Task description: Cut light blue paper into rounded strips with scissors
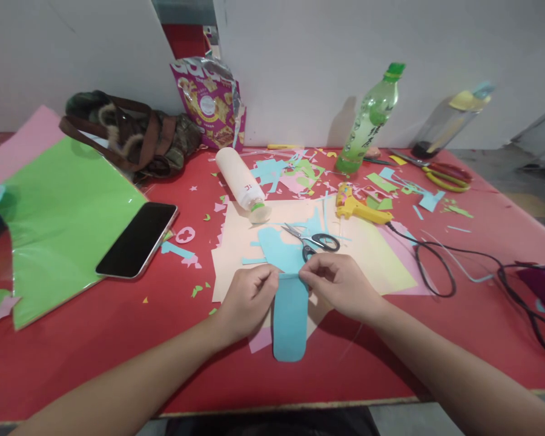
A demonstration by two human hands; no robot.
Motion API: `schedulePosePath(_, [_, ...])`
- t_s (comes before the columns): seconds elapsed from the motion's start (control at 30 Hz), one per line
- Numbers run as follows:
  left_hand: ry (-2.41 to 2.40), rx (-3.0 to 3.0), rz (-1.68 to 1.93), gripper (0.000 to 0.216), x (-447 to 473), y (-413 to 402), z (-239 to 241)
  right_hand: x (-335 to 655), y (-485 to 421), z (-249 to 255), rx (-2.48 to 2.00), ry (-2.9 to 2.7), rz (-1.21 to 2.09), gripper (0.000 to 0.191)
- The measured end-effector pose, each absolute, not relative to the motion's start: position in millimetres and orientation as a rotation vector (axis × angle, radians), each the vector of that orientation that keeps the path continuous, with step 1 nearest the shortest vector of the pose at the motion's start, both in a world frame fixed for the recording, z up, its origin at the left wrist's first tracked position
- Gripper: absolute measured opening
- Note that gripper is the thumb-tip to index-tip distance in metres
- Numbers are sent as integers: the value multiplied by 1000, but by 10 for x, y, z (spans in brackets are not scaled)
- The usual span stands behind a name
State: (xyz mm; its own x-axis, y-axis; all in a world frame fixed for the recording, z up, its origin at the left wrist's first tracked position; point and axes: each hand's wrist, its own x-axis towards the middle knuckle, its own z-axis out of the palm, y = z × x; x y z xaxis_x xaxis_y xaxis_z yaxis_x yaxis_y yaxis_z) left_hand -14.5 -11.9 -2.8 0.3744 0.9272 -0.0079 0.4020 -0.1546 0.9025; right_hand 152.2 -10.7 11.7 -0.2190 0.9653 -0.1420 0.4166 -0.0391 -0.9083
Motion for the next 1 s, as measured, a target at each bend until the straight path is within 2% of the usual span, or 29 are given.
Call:
schedulePosePath(0.13, [1094, 1599, 714, 23, -139, -120, -33, 1510, -125, 116, -1480, -1740, 1171, 15])
schedulePosePath(0.47, [1096, 1658, 710, 21, -126, -121, -14, 1477, -147, 150, -1511, -1919, 968, 15])
schedulePosePath(0.87, [1126, 1581, 753, 21, -127, -123, -14, 1495, -139, 137, -1420, -1907, 1053, 12])
schedulePosePath(1.0, [1077, 1585, 740, 20, -135, -127, -3, 1481, -150, 153, -1418, -1982, 985, 12])
